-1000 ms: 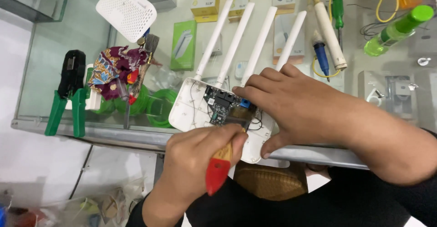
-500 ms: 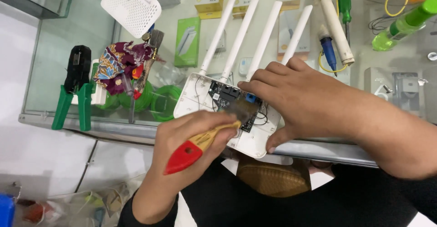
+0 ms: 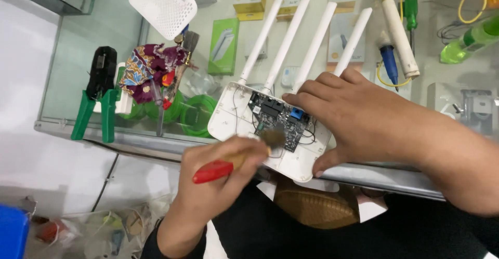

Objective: Cleaning and probing a router circuit board during repair

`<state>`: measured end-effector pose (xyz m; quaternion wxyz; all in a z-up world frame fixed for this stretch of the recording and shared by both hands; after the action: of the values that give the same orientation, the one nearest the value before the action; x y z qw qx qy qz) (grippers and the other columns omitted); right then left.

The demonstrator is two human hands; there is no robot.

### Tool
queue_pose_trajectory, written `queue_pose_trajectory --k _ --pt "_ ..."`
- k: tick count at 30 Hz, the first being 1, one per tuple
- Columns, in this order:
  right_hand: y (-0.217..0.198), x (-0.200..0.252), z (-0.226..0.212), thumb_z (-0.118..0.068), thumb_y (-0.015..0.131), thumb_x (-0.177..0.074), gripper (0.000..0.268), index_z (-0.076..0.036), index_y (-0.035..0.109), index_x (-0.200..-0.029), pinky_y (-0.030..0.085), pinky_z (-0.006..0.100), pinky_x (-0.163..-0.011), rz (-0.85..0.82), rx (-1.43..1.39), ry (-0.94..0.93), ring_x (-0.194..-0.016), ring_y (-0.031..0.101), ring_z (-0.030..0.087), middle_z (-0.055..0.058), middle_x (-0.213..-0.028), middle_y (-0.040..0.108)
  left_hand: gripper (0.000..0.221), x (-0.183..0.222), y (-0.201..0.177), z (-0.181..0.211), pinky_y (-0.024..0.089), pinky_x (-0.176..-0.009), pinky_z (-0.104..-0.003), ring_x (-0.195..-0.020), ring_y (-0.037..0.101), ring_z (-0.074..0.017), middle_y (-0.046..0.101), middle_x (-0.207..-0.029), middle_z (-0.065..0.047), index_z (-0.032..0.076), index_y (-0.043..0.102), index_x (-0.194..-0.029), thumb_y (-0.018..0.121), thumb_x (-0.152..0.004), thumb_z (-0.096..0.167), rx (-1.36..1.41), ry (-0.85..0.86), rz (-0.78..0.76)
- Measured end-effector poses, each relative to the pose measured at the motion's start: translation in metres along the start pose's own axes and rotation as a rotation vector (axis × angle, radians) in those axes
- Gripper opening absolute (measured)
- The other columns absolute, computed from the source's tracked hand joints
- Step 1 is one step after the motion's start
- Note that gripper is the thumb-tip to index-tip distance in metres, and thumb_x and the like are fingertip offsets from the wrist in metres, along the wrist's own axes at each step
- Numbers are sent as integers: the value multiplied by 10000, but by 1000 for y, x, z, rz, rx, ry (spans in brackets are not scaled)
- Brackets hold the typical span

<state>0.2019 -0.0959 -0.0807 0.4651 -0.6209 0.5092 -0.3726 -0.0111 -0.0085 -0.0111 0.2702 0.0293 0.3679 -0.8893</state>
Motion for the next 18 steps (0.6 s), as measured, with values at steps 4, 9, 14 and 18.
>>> queue_pose_trajectory --k 4,9,14,18 --pt "-3 -1 1 -908 876 -612 1313 -135 386 -1554 372 523 -979 -41 -9 33 -1289 474 356 99 -1415 542 209 -3 -4 -2 588 -783 -225 -846 809 -124 814 -988 -17 96 738 -1069 631 -988 256 -150 -15 115" --pt "-4 0 1 -908 890 -588 1327 -140 400 -1553 339 521 -1020 -11 -2 15 -1312 469 360 102 -1405 559 199 1 -3 -10 499 -640 -220 -671 659 -80 705 -771 18 103 754 -939 633 -972 258 79 -158 42" --pt "-2 0 1 -914 889 -595 1345 -142 373 -1569 332 530 -1030 -37 4 27 -1344 436 387 87 -1413 549 336 -4 -3 -12 429 -518 -215 -508 522 -69 594 -589 -7 23 751 -912 570 -1007 290 269 -217 73" --pt "1 -1 1 -920 865 -575 1335 -150 394 -1560 325 521 -1040 -9 9 9 -1359 440 371 91 -1443 543 257 -17 -7 -7 587 -656 -246 -730 770 -114 809 -909 -3 96 771 -999 600 -994 288 -30 -19 -6"
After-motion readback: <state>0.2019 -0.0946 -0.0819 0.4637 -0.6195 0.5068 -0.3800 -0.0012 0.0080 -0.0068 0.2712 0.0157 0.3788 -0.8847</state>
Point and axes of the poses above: each hand's wrist, its own x-axis away from the middle knuckle, its own y-axis out of the palm, z = x × y, the point moved 4 cm from there along -x, towards the middle knuckle
